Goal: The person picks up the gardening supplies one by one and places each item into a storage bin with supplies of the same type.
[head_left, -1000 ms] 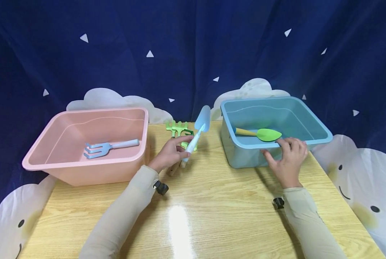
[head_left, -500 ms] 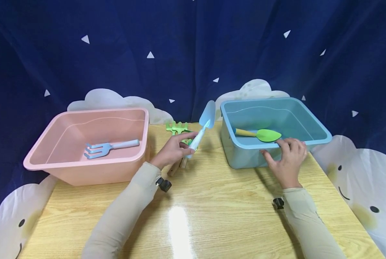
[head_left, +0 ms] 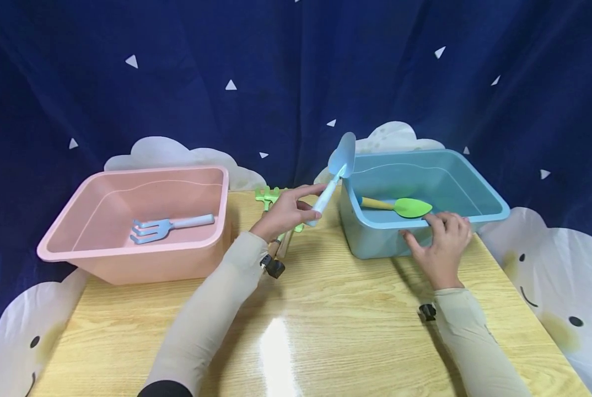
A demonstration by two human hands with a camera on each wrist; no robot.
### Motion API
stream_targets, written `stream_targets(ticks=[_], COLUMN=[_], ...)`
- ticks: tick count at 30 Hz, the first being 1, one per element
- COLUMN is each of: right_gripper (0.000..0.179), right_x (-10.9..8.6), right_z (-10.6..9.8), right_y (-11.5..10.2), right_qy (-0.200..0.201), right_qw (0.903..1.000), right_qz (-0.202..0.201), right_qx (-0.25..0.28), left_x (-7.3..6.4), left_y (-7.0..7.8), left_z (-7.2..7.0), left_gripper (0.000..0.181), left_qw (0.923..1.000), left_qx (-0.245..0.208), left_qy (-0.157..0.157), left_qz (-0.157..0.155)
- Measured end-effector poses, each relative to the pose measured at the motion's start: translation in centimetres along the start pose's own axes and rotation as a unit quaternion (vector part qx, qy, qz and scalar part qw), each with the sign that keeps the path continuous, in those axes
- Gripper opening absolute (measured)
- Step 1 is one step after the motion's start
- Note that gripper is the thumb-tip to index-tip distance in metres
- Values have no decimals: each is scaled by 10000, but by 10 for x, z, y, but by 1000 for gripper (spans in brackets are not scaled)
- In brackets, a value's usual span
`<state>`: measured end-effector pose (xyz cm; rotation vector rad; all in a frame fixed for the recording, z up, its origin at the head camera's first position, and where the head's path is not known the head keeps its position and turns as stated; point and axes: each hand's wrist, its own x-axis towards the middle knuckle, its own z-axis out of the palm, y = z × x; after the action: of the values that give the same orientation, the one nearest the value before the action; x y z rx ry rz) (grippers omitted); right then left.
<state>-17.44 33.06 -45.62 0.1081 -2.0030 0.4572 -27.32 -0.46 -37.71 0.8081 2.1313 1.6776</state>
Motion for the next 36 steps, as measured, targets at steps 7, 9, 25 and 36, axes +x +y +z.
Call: stream_targets(ticks=[7, 9, 25, 36], right_gripper=[63, 63, 56, 63], right_x=[-1, -1, 2, 4], right_z=[0, 1, 1, -7], right_y=[0, 0, -2, -4], right_qy=[97, 109, 301, -22], right_qw=[9999, 9999, 9989, 9997], right_qz=[-30, -34, -66, -59], right_qx=[58, 61, 346, 251], left_x=[21, 26, 46, 59], left_y=[14, 18, 49, 63], left_z=[15, 19, 29, 30], left_gripper=[64, 64, 64, 63], left_qw=[9994, 9992, 9977, 9970], left_qx=[133, 206, 460, 578], left_qy=[-226, -263, -303, -257], left_qz=[209, 229, 402, 455])
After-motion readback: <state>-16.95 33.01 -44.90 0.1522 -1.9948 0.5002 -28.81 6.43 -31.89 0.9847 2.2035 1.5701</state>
